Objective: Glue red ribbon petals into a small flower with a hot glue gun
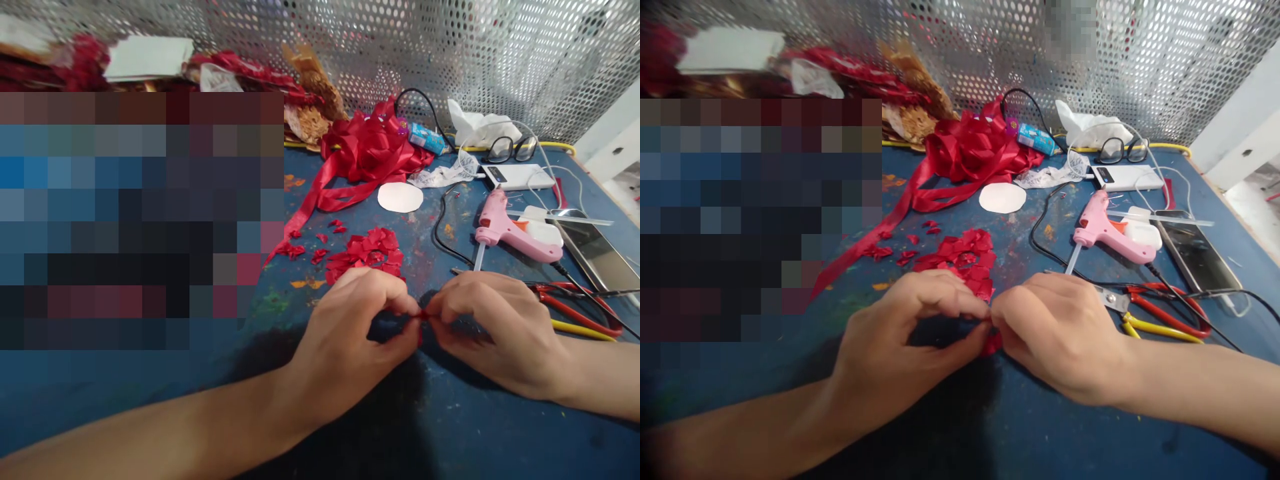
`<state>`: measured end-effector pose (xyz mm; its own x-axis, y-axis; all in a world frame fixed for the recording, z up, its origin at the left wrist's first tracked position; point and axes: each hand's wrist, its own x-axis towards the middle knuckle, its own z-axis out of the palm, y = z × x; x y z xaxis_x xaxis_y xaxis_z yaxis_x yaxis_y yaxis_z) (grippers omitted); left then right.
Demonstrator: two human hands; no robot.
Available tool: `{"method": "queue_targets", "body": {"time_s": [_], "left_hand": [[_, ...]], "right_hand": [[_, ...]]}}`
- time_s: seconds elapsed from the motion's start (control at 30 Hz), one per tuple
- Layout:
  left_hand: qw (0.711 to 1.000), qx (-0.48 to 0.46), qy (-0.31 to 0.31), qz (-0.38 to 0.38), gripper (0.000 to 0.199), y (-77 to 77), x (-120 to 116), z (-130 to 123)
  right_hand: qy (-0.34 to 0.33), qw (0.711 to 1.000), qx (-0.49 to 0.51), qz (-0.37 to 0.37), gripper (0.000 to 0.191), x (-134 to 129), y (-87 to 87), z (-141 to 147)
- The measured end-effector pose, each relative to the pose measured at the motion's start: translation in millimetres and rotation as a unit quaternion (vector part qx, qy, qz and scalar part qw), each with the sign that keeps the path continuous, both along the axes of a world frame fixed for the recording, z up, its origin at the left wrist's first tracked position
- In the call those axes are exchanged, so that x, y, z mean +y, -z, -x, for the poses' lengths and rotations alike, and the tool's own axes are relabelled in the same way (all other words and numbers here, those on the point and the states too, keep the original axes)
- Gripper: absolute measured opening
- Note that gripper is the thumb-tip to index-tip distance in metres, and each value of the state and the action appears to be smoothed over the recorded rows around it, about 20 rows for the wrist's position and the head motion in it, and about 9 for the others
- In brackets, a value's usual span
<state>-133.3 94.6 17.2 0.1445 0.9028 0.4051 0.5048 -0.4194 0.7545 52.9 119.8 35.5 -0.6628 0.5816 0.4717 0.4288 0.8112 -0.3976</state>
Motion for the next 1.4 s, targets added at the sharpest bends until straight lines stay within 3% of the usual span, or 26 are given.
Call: {"method": "queue_targets", "body": {"time_s": [0.37, 0.6, 0.93, 1.4], "left_hand": [[1.0, -0.027, -0.006, -0.001, 0.018, -2.0, 1.9, -0.2], [0.999, -0.033, -0.016, 0.024, 0.016, -0.9, -1.0, -1.0], [0.999, -0.027, -0.022, 0.015, 0.014, -4.6, 0.7, -2.1], [1.0, -0.025, 0.009, 0.004, 0.013, -3.1, 2.0, 0.1]], "right_hand": [[0.016, 0.999, 0.037, 0.01, 0.016, 4.1, -9.5, -0.6], [-0.002, 0.998, 0.056, 0.027, 0.013, 3.2, -6.0, 0.0], [0.028, 0.998, 0.053, 0.024, 0.014, 1.3, -4.4, 0.6], [0.02, 0.998, 0.05, 0.019, 0.013, 2.3, -2.2, -0.3]]}}
